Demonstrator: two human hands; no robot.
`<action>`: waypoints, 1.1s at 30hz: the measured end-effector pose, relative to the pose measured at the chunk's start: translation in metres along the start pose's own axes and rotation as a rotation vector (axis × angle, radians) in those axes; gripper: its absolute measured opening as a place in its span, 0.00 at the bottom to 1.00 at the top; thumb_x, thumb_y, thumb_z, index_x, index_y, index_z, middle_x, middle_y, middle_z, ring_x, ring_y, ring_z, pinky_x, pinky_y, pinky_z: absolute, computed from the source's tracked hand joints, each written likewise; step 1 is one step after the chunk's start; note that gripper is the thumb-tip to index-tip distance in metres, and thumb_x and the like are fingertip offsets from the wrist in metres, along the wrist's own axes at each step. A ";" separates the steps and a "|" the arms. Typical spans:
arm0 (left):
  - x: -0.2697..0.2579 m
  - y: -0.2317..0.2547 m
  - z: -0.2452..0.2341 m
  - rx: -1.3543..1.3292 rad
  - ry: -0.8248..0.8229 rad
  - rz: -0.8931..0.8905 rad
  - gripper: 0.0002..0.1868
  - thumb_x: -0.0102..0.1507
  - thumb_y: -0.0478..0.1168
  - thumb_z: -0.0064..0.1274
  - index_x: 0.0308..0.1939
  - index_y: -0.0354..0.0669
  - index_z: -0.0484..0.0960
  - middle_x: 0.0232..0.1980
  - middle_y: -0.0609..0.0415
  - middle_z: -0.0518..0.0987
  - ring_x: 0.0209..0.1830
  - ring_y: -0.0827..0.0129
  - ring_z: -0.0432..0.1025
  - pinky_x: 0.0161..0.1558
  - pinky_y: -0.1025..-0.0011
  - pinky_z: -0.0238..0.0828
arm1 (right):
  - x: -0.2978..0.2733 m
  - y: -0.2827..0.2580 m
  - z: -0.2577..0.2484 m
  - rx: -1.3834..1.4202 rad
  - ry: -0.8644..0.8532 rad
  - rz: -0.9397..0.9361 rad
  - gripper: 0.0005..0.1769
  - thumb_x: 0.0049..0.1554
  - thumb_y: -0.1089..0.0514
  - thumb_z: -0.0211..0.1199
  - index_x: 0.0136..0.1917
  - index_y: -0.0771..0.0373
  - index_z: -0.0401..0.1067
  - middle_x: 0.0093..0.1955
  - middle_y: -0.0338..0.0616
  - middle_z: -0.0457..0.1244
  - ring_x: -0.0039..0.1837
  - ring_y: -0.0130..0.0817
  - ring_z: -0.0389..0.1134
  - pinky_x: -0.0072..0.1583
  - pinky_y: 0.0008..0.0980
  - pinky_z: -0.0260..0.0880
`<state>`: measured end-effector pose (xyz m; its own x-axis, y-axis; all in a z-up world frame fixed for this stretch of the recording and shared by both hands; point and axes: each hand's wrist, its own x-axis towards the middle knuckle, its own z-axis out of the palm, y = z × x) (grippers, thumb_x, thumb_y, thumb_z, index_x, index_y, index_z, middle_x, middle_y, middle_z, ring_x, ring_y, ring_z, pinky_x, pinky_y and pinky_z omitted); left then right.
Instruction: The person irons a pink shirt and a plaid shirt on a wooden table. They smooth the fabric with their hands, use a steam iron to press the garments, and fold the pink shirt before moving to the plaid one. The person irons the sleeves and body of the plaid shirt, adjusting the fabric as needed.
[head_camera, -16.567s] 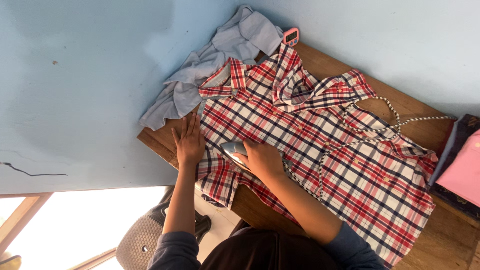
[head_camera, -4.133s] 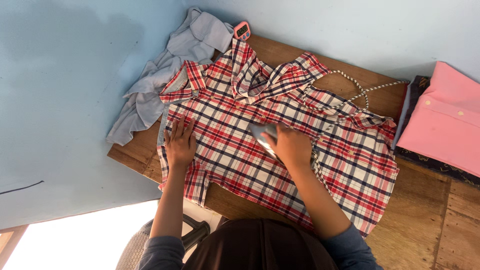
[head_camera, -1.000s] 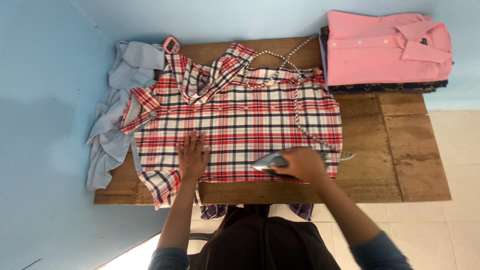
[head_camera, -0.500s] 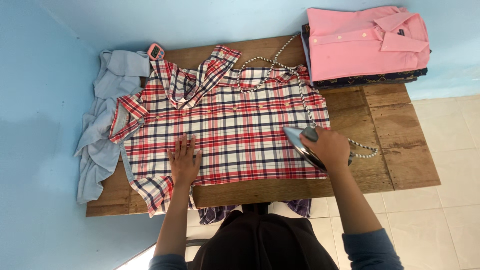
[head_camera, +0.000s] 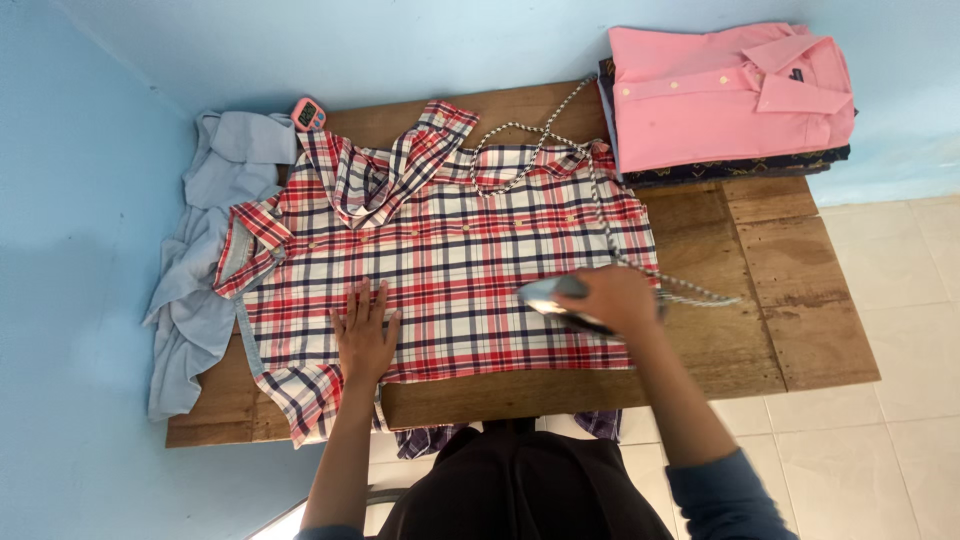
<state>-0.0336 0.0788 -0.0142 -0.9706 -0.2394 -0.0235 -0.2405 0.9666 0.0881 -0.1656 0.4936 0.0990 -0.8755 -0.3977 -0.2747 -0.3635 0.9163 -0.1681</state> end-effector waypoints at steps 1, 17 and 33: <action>0.001 0.000 0.000 -0.007 -0.003 -0.001 0.33 0.71 0.65 0.24 0.81 0.69 0.50 0.85 0.59 0.45 0.84 0.58 0.37 0.79 0.44 0.26 | 0.005 -0.020 0.008 -0.005 0.039 -0.066 0.38 0.52 0.18 0.54 0.53 0.49 0.80 0.35 0.40 0.71 0.34 0.30 0.70 0.35 0.34 0.72; -0.003 0.006 -0.009 -0.021 0.070 0.010 0.33 0.71 0.64 0.29 0.80 0.66 0.55 0.83 0.55 0.52 0.83 0.56 0.43 0.77 0.40 0.33 | 0.010 0.004 -0.017 -0.115 0.126 0.052 0.43 0.55 0.16 0.45 0.53 0.51 0.79 0.32 0.40 0.69 0.32 0.30 0.69 0.34 0.31 0.68; -0.002 0.004 -0.009 -0.040 0.030 -0.020 0.34 0.69 0.65 0.29 0.79 0.70 0.52 0.83 0.58 0.50 0.83 0.58 0.43 0.77 0.42 0.31 | 0.039 -0.011 -0.011 -0.149 0.026 -0.021 0.43 0.57 0.16 0.45 0.54 0.53 0.78 0.32 0.39 0.69 0.32 0.27 0.70 0.31 0.30 0.70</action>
<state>-0.0327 0.0819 -0.0051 -0.9650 -0.2621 0.0044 -0.2595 0.9573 0.1276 -0.1990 0.4684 0.1006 -0.8743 -0.4175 -0.2475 -0.4236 0.9053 -0.0307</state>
